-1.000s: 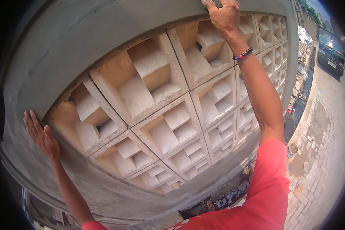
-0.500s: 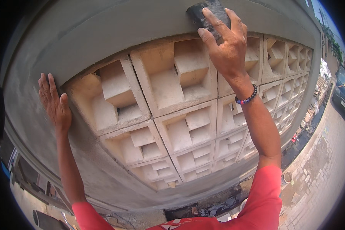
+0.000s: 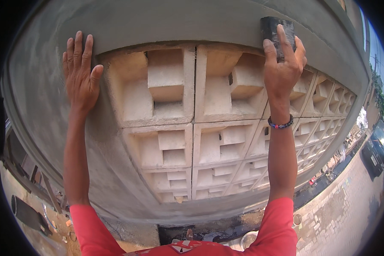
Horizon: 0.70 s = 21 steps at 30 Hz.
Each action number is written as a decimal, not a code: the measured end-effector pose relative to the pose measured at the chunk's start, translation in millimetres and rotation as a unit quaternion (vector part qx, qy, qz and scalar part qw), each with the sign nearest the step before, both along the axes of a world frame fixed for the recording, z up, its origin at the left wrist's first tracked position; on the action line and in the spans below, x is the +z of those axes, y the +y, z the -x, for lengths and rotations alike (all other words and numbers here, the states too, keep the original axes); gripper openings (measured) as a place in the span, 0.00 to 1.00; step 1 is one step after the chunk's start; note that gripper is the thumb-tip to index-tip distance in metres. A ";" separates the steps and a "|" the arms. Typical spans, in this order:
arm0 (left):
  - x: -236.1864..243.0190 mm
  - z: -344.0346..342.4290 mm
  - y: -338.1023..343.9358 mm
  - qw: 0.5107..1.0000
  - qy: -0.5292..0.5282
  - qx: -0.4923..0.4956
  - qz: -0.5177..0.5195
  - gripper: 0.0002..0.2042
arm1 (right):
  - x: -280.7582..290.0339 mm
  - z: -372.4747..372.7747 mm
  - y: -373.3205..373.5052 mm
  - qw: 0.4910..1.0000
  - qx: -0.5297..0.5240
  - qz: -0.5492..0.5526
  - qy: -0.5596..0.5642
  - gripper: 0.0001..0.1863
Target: The person uses a hand trowel to smooth wet concrete on a curved ceiling surface with a geometric lattice pattern. They repeatedly scrape and level the surface, moving the trowel across different sections to create a uniform finish.
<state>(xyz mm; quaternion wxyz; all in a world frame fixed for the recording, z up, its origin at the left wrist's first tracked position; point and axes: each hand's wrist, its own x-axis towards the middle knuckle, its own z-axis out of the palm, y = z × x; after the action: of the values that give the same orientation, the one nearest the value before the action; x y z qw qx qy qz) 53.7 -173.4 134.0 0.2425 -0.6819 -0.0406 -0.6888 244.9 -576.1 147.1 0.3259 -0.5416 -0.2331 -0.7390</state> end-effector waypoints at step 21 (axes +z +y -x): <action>3.2 4.7 2.2 0.999 -0.039 -0.012 -0.020 0.37 | 28.4 94.8 179.8 0.986 0.032 0.140 -0.086 0.22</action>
<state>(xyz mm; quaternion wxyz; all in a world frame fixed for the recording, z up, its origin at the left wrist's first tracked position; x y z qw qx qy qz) 49.0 -171.2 137.2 0.2455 -0.6501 -0.0282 -0.7186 150.1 -396.3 175.6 0.2494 -0.5084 -0.3787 -0.7321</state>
